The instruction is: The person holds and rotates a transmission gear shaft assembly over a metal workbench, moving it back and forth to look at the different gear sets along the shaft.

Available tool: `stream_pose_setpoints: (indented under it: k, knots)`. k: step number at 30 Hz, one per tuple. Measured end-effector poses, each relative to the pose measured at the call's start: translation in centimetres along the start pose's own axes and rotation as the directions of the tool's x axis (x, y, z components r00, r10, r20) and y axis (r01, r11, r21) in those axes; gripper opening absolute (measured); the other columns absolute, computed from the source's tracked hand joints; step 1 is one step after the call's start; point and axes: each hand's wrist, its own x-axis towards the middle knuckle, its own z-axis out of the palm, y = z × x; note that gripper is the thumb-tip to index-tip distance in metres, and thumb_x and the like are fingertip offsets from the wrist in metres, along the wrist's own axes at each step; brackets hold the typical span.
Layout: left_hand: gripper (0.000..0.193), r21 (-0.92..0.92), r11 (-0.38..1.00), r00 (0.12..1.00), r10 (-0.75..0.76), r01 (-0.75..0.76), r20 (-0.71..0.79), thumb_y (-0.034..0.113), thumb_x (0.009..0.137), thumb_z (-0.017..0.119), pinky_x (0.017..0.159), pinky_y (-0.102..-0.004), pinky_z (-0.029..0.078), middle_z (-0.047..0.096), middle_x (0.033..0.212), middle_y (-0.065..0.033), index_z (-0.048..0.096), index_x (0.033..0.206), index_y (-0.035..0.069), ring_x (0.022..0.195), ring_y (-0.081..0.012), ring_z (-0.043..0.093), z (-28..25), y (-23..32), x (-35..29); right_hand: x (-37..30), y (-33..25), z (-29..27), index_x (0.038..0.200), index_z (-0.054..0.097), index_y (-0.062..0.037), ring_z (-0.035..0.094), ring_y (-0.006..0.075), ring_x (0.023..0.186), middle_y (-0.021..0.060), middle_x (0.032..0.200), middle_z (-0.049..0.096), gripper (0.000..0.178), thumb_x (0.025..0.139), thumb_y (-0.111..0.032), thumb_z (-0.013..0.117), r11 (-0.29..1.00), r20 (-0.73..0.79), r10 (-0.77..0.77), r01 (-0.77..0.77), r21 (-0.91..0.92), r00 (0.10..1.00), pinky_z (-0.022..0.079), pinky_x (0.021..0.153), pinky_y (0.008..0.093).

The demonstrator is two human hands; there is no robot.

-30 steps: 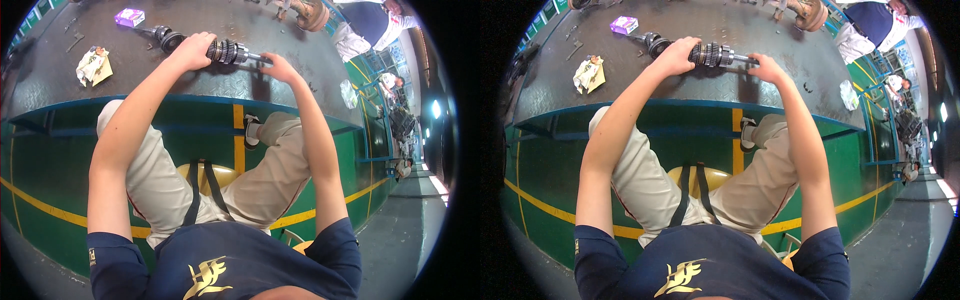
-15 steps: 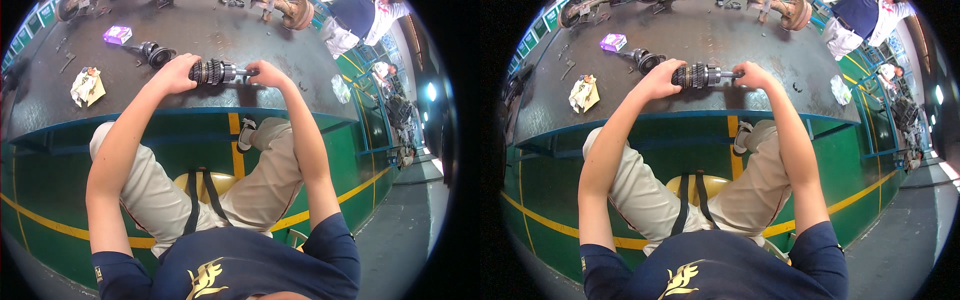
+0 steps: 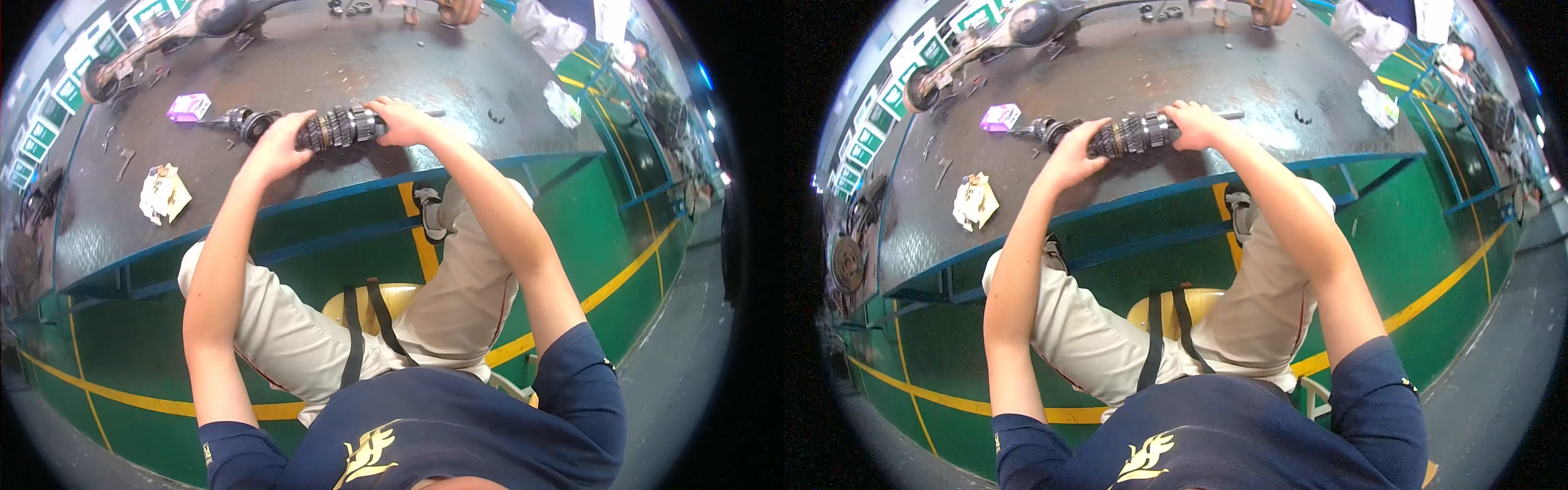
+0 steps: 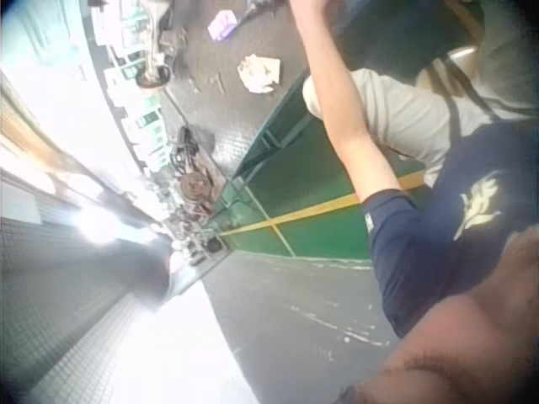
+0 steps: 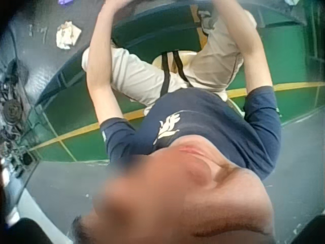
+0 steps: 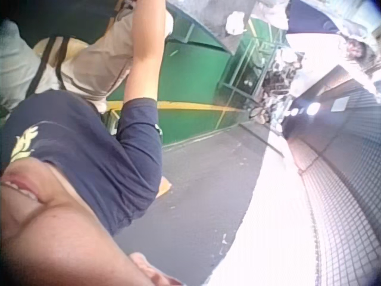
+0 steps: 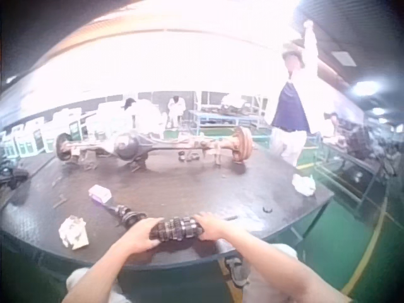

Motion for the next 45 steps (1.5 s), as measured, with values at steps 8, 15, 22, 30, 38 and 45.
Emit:
stream_pose_setpoints:
  k: [8, 15, 22, 30, 38, 45]
  knots:
    - [0.064, 0.017, 0.999, 0.999, 0.032, -0.032, -0.023, 0.003, 0.070, 0.067, 0.105, -0.0383, 0.042, 0.060, 0.123, -0.0197, 0.051, 0.132, 0.003, 0.118, -0.0337, 0.057, -0.3, 1.0, 1.4, -0.5, -0.8, 0.2, 0.135, 0.045, -0.0041, 0.054, 0.0362, 0.117, 0.0176, 0.128, 0.054, 0.067, 0.076, -0.022, 0.072, 0.989, -0.102, 0.012, 0.003, 0.147, 0.995, 0.044, 0.101, 0.0438]
    - [0.070, -0.200, 0.968, 0.988, -0.150, 0.155, 0.037, 0.002, 0.068, 0.071, 0.101, -0.0366, 0.045, 0.062, 0.117, -0.0212, 0.046, 0.134, 0.002, 0.113, -0.0320, 0.060, -0.7, -1.3, 1.1, -0.1, 0.3, 0.5, 0.130, 0.051, -0.0035, 0.053, 0.0371, 0.118, 0.0186, 0.126, 0.052, 0.062, 0.075, -0.023, 0.074, 0.992, -0.162, -0.054, 0.072, 0.104, 0.985, 0.044, 0.101, 0.0433]
    - [0.062, -0.009, 0.996, 0.996, -0.083, 0.083, -0.017, -0.002, 0.069, 0.068, 0.106, -0.0387, 0.042, 0.058, 0.124, -0.0182, 0.051, 0.128, 0.002, 0.119, -0.0344, 0.055, -0.8, -1.0, 1.0, -0.6, -1.5, -0.9, 0.137, 0.040, -0.0074, 0.051, 0.0387, 0.120, 0.0200, 0.130, 0.047, 0.069, 0.078, -0.021, 0.074, 0.989, -0.179, 0.031, -0.004, 0.146, 0.983, 0.044, 0.101, 0.0428]
    - [0.067, 0.008, 0.999, 0.999, -0.045, 0.045, -0.005, -0.002, 0.068, 0.067, 0.103, -0.0383, 0.042, 0.059, 0.123, -0.0213, 0.047, 0.132, 0.001, 0.117, -0.0343, 0.056, 0.0, 0.1, 0.3, -1.1, -1.3, 0.7, 0.130, 0.049, -0.0097, 0.056, 0.0393, 0.114, 0.0206, 0.123, 0.054, 0.064, 0.076, -0.027, 0.077, 0.998, -0.179, 0.026, -0.016, 0.060, 0.983, 0.048, 0.096, 0.0453]
    - [0.068, 0.054, 0.990, 0.987, -0.136, 0.131, 0.081, -0.002, 0.069, 0.070, 0.103, -0.0366, 0.043, 0.060, 0.122, -0.0240, 0.048, 0.133, -0.002, 0.112, -0.0349, 0.059, -0.7, -0.3, 0.1, -1.0, -2.4, -0.5, 0.130, 0.053, -0.0053, 0.057, 0.0369, 0.115, 0.0204, 0.118, 0.061, 0.065, 0.072, -0.021, 0.080, 0.998, -0.129, 0.047, -0.042, 0.048, 0.991, 0.046, 0.099, 0.0416]
    - [0.059, 0.024, 0.997, 0.986, -0.081, 0.078, 0.143, 0.005, 0.070, 0.075, 0.089, -0.0347, 0.052, 0.063, 0.111, -0.0158, 0.056, 0.125, -0.001, 0.099, -0.0246, 0.064, -1.7, 0.8, -0.4, -2.1, -3.9, -2.1, 0.133, 0.054, -0.0068, 0.059, 0.0336, 0.116, 0.0192, 0.122, 0.063, 0.067, 0.074, -0.023, 0.080, 0.969, 0.091, 0.233, -0.239, 0.060, 0.968, 0.046, 0.101, 0.0402]
